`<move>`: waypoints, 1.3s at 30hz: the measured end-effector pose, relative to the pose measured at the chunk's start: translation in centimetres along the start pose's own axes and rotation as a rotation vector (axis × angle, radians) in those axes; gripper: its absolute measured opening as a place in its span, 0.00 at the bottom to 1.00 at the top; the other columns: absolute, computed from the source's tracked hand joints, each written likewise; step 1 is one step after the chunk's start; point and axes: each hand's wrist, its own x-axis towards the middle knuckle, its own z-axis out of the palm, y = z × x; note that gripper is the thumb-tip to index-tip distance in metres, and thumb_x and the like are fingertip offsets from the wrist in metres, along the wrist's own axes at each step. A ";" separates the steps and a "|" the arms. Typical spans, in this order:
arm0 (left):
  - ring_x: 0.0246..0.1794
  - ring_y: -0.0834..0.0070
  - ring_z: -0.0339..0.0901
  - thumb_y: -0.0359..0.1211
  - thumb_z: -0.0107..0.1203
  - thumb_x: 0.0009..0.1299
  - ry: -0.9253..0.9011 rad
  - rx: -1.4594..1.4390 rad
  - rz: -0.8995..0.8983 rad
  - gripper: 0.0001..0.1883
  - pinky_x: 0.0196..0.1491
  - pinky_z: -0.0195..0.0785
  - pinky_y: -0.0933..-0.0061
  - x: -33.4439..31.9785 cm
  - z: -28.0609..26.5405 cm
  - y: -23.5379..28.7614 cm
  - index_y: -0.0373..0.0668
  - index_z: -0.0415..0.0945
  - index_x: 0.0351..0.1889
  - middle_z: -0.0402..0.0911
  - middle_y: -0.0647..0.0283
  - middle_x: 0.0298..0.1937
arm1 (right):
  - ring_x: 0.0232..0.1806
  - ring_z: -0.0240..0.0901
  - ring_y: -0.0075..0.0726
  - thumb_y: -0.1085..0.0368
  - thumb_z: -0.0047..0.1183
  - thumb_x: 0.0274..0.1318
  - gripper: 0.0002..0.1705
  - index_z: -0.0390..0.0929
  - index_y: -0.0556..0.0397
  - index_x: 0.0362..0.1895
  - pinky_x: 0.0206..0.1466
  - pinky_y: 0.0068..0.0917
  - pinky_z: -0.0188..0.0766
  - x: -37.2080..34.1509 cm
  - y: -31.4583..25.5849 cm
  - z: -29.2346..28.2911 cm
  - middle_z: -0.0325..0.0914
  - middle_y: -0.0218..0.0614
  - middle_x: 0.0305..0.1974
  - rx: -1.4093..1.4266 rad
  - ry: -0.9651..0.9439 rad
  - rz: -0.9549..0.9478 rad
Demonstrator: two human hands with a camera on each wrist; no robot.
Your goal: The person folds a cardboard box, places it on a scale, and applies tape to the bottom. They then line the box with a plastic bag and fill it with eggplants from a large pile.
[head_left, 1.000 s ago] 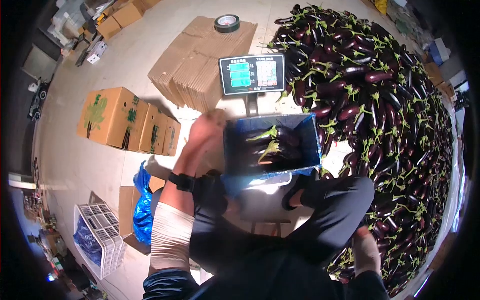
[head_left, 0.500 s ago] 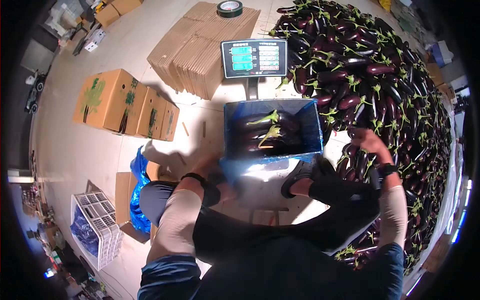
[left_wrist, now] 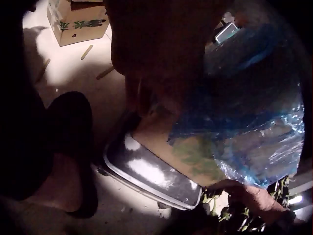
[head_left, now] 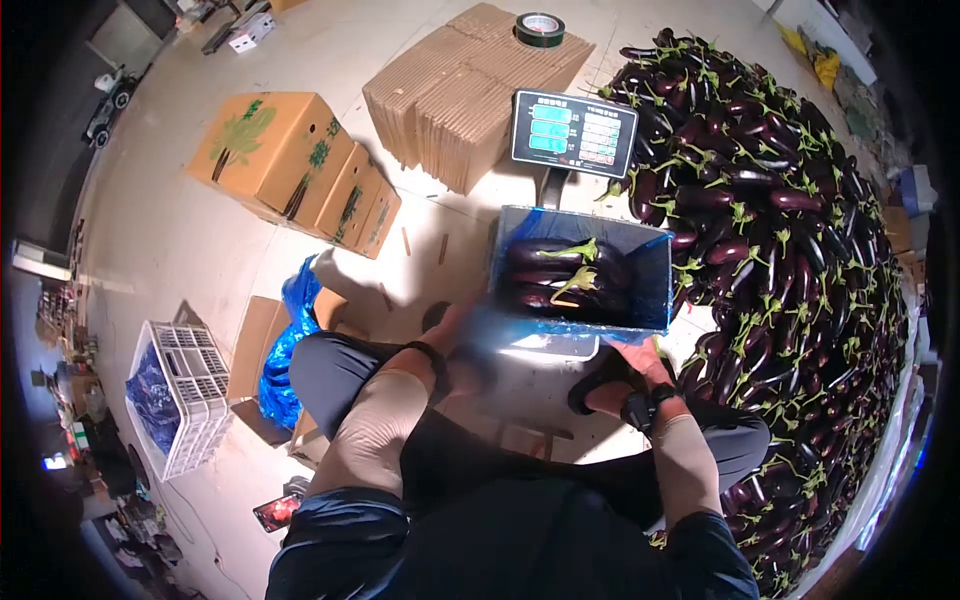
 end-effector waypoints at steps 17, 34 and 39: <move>0.63 0.63 0.70 0.40 0.66 0.64 0.192 -0.411 -0.081 0.43 0.64 0.64 0.64 -1.7 -18.8 34.1 0.42 0.53 0.73 0.72 0.53 0.63 | 0.48 0.80 0.50 0.68 0.47 0.62 0.17 0.75 0.62 0.52 0.54 0.38 0.72 -7.3 -11.9 -6.6 0.83 0.53 0.43 -0.360 0.195 -0.390; 0.32 0.76 0.81 0.20 0.48 0.69 0.102 -0.479 -0.520 0.12 0.38 0.74 0.76 -0.4 -22.4 28.9 0.35 0.81 0.46 0.85 0.61 0.33 | 0.47 0.80 0.41 0.81 0.45 0.54 0.20 0.81 0.57 0.50 0.54 0.32 0.71 -8.7 -11.3 -6.5 0.84 0.45 0.44 0.050 0.303 -0.248; 0.32 0.74 0.83 0.23 0.46 0.73 0.132 -0.616 -0.572 0.09 0.38 0.78 0.74 1.9 -23.9 32.2 0.33 0.78 0.44 0.84 0.59 0.35 | 0.35 0.73 0.19 0.69 0.48 0.69 0.09 0.81 0.55 0.44 0.40 0.22 0.72 -6.9 -10.8 -4.8 0.79 0.26 0.32 0.322 0.300 -0.231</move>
